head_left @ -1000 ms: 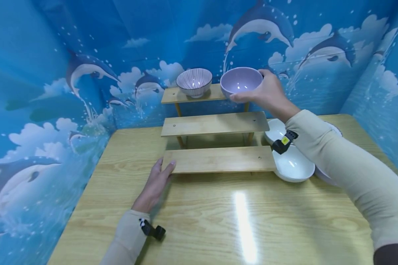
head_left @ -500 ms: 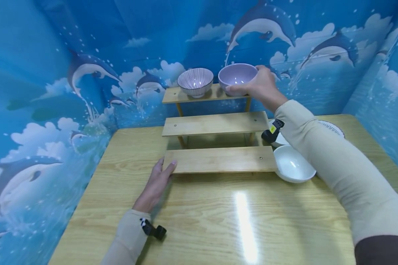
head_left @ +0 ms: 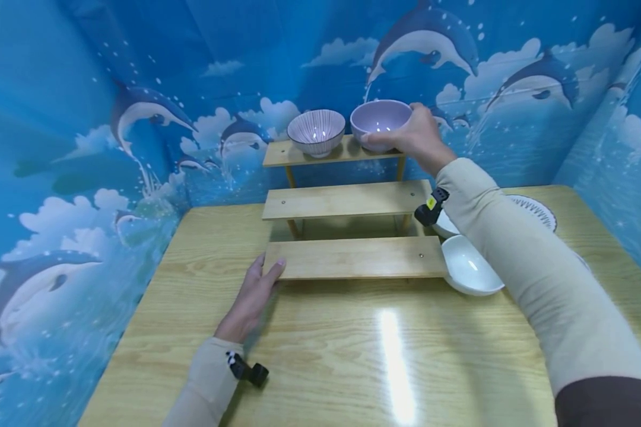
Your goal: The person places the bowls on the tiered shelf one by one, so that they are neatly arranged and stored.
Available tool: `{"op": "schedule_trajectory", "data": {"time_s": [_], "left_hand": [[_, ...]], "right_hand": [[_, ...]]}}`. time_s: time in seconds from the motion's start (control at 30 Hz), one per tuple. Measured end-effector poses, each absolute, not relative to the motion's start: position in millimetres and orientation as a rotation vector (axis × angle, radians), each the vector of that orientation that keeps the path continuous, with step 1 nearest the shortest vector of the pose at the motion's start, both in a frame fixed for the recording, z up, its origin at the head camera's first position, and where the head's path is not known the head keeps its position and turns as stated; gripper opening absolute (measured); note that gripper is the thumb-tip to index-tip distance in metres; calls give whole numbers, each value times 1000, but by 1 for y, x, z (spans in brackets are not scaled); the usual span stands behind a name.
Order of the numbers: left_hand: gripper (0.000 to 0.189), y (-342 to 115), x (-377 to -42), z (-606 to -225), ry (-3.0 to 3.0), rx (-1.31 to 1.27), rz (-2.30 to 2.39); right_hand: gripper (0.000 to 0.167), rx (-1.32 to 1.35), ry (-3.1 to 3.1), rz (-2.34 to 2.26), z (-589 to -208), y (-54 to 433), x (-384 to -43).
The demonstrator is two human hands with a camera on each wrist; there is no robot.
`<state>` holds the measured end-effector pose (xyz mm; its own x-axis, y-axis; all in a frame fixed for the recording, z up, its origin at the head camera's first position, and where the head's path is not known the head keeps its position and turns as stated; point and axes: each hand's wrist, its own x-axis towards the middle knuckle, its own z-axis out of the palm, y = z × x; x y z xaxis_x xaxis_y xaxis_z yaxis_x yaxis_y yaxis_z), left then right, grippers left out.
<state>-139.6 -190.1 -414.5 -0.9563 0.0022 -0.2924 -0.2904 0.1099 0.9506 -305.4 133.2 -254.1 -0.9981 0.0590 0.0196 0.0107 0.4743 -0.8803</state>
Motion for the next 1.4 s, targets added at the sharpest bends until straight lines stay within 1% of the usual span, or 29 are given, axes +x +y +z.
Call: {"op": "schedule_trajectory", "data": {"time_s": [0.13,0.27,0.5,0.57,0.73,0.93,1.23,1.4], "left_hand": [[75,-190,-140,-414,2165,-288,1937],[75,-189,-140,-415,2173,-288,1928],[77,-190,-139,-415,2178,-286,1926],[77,-190,-139,-415,2179,-283,1927],[79,-190,-138,-415,2181,-290,1917],[77,-190,-139,-417,2181,-287,1909],[76,-188,-139,-415,2187,-306,1900],[75,-188,-140,-415,2180,-308,1900]], "right_hand": [[122,-18,-2651,1599,-256,135,-304],[118,62,-2642,1616,-257,140,-297],[134,6,-2704,1570,-252,155,-279],[133,20,-2706,1580,-250,161,-272],[127,77,-2717,1585,-247,177,-249],[123,70,-2709,1530,-252,195,-217],[115,40,-2694,1455,-273,230,-162],[116,-20,-2712,1388,-290,252,-139]]}}
